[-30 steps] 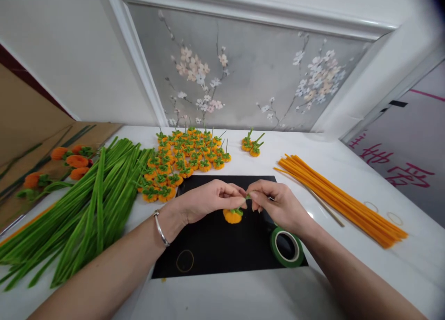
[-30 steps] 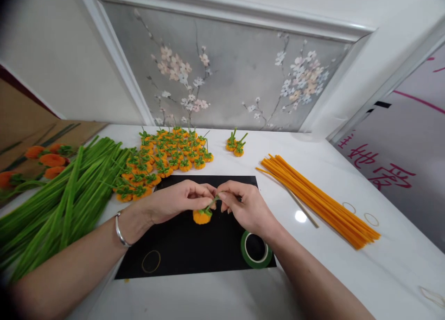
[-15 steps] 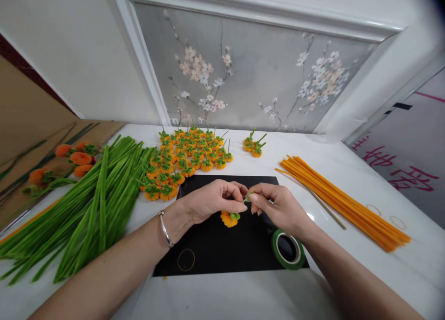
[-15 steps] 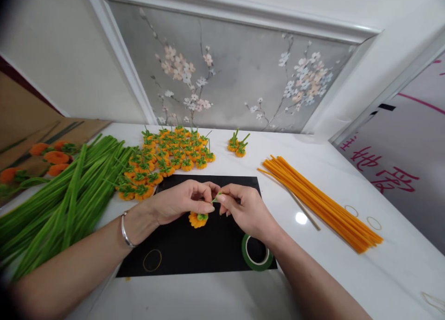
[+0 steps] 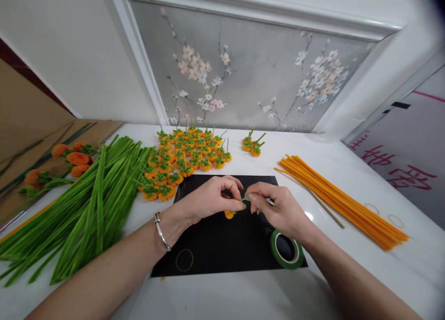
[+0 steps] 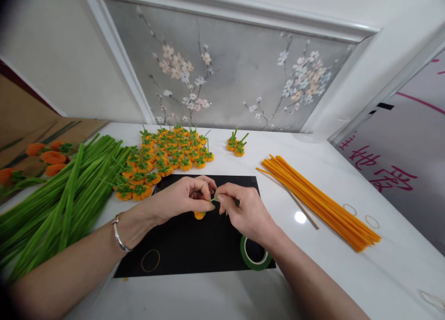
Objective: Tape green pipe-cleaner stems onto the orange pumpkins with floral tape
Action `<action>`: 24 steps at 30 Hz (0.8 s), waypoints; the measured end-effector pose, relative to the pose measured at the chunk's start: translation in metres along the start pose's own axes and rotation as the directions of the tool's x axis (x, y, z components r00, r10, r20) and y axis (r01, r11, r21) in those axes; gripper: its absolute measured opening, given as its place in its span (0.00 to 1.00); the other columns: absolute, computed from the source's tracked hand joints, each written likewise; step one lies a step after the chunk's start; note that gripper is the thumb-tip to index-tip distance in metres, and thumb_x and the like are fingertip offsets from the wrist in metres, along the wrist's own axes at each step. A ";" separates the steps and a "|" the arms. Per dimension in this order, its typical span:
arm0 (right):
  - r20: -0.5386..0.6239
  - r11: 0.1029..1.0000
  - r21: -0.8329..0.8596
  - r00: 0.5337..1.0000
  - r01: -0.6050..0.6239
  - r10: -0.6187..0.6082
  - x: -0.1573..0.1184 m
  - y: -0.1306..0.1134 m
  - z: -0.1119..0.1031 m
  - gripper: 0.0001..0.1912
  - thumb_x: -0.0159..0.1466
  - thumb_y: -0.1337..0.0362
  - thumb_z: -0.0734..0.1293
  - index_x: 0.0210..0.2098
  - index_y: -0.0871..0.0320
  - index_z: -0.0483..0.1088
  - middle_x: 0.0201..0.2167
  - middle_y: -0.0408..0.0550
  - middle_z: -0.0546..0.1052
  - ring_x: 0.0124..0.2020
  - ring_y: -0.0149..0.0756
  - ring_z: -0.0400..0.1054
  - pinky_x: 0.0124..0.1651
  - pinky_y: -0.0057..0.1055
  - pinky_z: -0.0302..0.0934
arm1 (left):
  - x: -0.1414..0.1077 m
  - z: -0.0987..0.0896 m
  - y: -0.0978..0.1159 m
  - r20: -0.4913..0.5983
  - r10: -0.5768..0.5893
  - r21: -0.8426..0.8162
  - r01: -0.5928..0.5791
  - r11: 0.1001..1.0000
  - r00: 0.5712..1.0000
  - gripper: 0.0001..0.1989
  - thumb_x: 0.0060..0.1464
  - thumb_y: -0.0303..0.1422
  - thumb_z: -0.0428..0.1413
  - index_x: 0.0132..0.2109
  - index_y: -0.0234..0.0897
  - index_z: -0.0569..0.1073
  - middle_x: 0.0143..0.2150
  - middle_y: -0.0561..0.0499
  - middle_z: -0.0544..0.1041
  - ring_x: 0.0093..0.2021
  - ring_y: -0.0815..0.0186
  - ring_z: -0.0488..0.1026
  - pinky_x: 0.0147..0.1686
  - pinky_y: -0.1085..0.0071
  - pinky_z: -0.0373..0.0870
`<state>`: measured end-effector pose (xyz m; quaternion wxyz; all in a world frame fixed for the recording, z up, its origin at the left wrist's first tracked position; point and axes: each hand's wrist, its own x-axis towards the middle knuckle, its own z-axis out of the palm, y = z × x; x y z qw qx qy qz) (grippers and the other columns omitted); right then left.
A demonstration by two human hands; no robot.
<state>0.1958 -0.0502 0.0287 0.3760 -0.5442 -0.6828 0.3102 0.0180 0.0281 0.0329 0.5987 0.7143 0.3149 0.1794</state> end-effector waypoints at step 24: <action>0.108 0.983 0.102 0.984 -0.156 0.144 0.001 0.002 0.002 0.09 0.64 0.61 0.60 0.30 0.58 0.67 0.21 0.43 0.74 0.23 0.30 0.68 0.29 0.26 0.63 | 0.000 0.000 -0.002 0.050 0.035 0.068 -0.038 0.997 0.998 0.06 0.48 0.32 0.57 0.28 0.33 0.74 0.43 0.46 0.72 0.45 0.61 0.70 0.41 0.69 0.67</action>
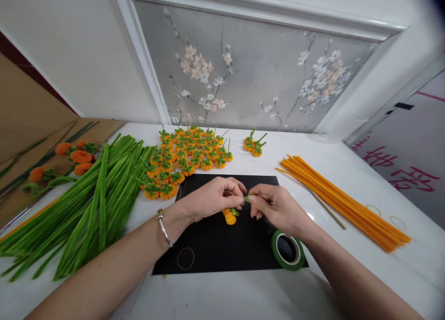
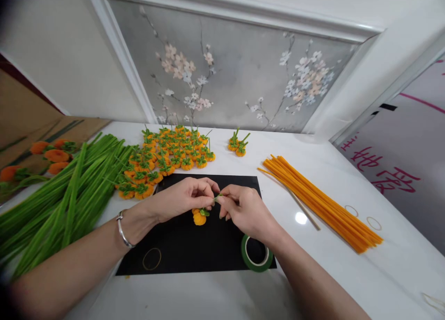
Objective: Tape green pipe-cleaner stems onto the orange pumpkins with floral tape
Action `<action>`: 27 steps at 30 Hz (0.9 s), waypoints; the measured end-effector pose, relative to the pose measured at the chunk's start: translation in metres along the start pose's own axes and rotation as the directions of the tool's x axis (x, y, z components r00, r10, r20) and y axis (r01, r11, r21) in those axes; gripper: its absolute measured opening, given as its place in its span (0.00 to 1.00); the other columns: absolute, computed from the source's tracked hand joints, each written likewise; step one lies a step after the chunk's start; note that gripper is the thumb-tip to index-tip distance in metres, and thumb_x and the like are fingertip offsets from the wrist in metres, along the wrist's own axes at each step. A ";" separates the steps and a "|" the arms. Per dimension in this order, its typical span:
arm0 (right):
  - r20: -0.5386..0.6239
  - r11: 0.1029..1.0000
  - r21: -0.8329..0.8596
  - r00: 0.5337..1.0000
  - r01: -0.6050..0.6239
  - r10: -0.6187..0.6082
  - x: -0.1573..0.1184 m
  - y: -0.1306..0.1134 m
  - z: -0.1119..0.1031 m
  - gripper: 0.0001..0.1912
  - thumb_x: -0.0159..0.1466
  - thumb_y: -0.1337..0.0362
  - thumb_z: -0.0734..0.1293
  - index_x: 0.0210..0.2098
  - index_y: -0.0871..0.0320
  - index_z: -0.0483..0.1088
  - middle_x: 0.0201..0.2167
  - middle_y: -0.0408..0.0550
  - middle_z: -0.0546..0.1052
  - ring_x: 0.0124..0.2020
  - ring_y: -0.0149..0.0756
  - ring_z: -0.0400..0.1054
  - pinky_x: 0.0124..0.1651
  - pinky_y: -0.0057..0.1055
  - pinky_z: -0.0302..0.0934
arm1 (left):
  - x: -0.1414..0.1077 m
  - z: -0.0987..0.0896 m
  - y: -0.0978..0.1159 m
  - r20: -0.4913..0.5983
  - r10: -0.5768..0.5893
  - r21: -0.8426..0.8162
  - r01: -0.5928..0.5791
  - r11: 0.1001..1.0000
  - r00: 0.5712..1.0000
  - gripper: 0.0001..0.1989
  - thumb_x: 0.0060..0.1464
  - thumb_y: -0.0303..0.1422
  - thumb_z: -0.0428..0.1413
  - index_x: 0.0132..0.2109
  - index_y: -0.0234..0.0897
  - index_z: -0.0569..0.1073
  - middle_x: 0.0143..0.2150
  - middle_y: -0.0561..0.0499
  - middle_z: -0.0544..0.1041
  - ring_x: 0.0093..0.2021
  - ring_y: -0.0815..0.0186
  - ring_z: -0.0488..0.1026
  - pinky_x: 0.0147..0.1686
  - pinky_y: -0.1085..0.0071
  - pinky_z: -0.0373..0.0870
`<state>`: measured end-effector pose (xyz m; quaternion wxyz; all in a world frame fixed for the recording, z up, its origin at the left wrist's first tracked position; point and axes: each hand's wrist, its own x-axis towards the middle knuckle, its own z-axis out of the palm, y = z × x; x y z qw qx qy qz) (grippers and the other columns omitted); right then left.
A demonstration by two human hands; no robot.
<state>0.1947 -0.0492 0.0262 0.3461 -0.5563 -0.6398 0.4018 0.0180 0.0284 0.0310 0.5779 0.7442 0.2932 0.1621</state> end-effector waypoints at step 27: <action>0.001 0.999 0.024 0.999 0.036 -0.036 -0.001 -0.001 0.001 0.09 0.64 0.66 0.59 0.30 0.58 0.68 0.20 0.40 0.71 0.23 0.28 0.65 0.28 0.24 0.60 | -0.002 -0.005 0.005 0.120 -0.003 0.116 -0.011 0.993 0.993 0.06 0.48 0.32 0.58 0.33 0.33 0.74 0.39 0.50 0.73 0.35 0.68 0.69 0.35 0.73 0.65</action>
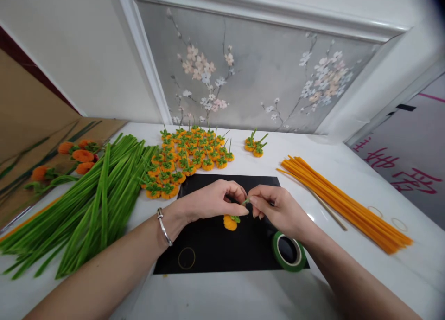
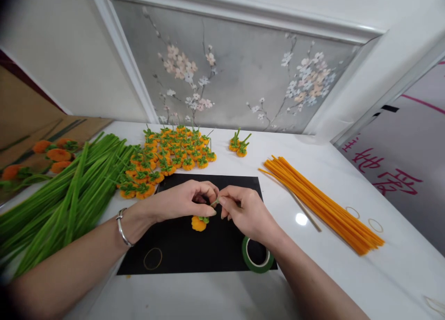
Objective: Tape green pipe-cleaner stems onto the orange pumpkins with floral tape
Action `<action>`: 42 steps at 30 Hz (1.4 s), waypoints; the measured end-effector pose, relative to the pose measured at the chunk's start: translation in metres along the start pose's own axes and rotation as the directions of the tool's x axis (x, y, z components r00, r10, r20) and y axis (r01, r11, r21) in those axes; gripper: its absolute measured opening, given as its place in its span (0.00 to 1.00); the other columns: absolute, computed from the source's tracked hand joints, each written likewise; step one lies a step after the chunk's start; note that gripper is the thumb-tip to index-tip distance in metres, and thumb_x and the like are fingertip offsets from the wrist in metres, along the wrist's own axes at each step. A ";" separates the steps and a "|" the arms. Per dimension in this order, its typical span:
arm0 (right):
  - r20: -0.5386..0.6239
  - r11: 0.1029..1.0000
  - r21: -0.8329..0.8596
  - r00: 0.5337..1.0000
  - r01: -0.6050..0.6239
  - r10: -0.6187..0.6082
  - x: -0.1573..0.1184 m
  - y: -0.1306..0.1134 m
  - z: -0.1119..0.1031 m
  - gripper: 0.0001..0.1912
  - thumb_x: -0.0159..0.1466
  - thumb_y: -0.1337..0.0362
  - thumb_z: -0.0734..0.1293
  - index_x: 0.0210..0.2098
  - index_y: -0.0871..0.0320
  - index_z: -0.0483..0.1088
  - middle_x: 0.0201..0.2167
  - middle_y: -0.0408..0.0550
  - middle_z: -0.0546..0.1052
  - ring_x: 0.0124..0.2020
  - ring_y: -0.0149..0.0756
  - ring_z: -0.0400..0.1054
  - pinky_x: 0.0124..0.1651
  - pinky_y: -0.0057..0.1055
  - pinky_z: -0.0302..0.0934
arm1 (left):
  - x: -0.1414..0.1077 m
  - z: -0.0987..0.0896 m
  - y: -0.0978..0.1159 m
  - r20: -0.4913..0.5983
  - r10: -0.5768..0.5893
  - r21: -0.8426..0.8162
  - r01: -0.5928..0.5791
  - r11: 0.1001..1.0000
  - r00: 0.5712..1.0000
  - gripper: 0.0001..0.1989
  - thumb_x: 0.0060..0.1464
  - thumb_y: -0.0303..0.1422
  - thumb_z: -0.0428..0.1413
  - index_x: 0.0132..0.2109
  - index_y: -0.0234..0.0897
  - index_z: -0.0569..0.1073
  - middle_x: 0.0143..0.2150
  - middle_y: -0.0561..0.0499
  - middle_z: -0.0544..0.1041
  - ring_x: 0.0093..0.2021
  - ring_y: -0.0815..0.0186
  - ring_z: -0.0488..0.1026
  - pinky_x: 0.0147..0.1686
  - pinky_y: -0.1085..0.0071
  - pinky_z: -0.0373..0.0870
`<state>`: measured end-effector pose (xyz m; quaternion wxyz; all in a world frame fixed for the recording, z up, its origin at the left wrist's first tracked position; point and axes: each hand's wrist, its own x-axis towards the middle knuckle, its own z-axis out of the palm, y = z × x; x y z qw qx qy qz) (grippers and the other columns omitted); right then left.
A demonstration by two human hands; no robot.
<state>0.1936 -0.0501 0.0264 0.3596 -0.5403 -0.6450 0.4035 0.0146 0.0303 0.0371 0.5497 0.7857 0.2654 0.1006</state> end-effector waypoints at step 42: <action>-0.085 0.997 -0.077 0.996 0.026 -0.033 -0.002 -0.005 -0.001 0.09 0.62 0.70 0.59 0.30 0.58 0.70 0.23 0.41 0.73 0.26 0.29 0.66 0.31 0.25 0.59 | 0.000 0.004 0.001 -0.052 -0.001 -0.124 -0.005 0.992 0.999 0.11 0.52 0.38 0.56 0.34 0.34 0.76 0.39 0.48 0.75 0.37 0.67 0.71 0.37 0.73 0.65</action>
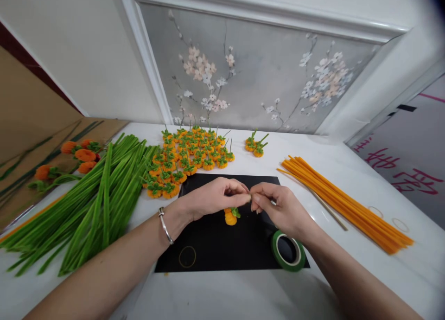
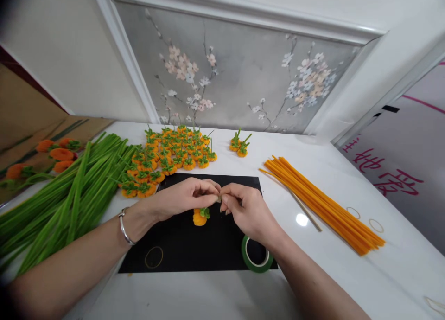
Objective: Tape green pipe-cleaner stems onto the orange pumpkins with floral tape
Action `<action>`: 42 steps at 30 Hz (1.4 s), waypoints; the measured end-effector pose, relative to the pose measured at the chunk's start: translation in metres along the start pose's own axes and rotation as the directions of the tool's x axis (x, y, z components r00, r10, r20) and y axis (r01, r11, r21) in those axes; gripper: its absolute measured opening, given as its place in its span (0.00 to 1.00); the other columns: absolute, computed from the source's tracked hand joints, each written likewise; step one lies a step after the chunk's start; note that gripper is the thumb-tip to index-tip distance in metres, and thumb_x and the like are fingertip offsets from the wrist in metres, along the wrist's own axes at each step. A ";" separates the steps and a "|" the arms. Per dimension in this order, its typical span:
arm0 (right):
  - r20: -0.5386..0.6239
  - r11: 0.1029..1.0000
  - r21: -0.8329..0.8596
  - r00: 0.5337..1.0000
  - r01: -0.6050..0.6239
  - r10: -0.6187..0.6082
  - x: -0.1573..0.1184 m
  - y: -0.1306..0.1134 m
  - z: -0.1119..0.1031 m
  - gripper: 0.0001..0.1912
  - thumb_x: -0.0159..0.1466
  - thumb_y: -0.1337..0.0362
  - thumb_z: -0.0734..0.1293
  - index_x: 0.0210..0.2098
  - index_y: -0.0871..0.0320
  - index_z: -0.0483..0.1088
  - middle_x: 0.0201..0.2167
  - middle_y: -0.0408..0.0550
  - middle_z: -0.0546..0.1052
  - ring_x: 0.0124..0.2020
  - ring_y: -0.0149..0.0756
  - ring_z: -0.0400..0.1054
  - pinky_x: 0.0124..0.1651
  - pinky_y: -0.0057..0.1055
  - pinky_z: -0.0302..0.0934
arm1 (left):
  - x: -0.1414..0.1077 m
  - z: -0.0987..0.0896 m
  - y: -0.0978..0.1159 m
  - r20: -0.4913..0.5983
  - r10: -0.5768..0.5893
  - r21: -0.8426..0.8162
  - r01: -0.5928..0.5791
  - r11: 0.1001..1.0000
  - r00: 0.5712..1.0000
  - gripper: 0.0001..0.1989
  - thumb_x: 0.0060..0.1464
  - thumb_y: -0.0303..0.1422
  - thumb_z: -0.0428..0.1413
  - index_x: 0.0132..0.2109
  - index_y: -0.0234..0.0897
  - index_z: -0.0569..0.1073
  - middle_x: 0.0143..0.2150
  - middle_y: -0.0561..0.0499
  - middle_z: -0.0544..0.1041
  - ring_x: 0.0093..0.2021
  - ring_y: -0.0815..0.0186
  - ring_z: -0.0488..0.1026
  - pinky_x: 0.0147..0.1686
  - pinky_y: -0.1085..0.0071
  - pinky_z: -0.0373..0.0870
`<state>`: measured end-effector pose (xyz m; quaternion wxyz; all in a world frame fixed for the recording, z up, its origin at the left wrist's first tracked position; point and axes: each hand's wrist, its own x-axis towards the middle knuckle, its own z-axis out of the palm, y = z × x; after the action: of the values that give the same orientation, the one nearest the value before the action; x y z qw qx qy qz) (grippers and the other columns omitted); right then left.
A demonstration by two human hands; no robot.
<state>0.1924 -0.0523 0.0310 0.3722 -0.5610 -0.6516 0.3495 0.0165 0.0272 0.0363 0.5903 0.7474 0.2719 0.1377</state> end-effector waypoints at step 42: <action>-0.045 0.987 -0.154 0.998 -0.040 0.033 0.000 0.007 0.009 0.09 0.63 0.65 0.59 0.28 0.55 0.69 0.25 0.41 0.76 0.26 0.31 0.69 0.30 0.26 0.58 | 0.004 0.005 -0.004 -0.051 0.043 0.091 -0.038 0.995 0.998 0.08 0.50 0.30 0.55 0.35 0.32 0.76 0.33 0.48 0.77 0.34 0.67 0.72 0.36 0.73 0.67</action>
<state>0.1882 -0.0520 0.0207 0.3349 -0.6073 -0.6583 0.2927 0.0214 0.0256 0.0304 0.5456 0.7748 0.2783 0.1570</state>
